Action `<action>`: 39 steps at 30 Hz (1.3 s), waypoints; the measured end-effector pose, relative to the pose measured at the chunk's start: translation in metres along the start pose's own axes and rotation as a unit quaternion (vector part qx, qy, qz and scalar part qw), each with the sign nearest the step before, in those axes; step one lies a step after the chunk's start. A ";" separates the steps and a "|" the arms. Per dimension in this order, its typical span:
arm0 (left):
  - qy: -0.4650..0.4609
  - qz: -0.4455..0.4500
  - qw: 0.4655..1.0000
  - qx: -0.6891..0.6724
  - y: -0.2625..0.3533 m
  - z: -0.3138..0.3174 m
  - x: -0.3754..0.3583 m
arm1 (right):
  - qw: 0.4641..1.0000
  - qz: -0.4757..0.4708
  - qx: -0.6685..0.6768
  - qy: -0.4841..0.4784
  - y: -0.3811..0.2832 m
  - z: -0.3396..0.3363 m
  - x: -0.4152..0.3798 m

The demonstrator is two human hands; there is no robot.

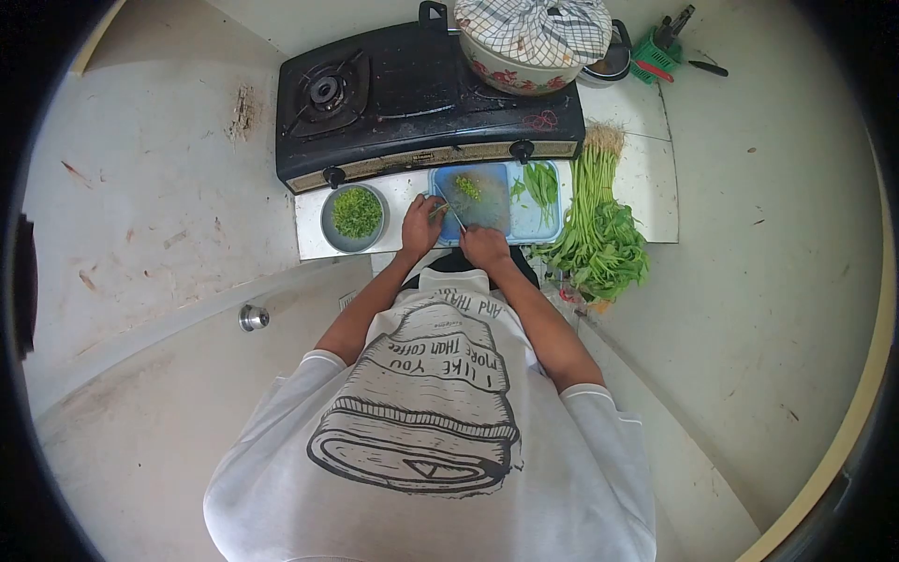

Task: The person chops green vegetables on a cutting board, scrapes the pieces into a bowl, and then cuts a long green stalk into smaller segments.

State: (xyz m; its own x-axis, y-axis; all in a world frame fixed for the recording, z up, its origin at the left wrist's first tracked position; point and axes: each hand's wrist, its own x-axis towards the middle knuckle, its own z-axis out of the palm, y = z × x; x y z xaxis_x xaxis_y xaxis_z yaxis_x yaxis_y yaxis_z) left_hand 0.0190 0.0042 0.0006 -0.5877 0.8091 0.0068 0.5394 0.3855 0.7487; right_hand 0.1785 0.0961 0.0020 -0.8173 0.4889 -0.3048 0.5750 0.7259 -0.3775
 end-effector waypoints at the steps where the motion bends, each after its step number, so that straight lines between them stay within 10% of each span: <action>1: 0.000 0.000 1.000 -0.003 0.000 0.000 0.000 | 1.000 -0.003 0.000 0.004 0.003 0.003 -0.003; 39: 0.010 0.034 0.998 0.049 0.007 0.000 0.003 | 0.999 -0.009 0.040 0.008 0.008 -0.002 -0.013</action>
State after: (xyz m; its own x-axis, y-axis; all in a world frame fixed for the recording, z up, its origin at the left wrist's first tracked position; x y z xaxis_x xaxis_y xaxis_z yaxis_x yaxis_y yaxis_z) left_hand 0.0209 0.0093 0.0063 -0.5591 0.8263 0.0689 0.6337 0.3722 0.6782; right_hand 0.1937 0.0962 0.0047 -0.8273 0.4852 -0.2831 0.5613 0.6938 -0.4513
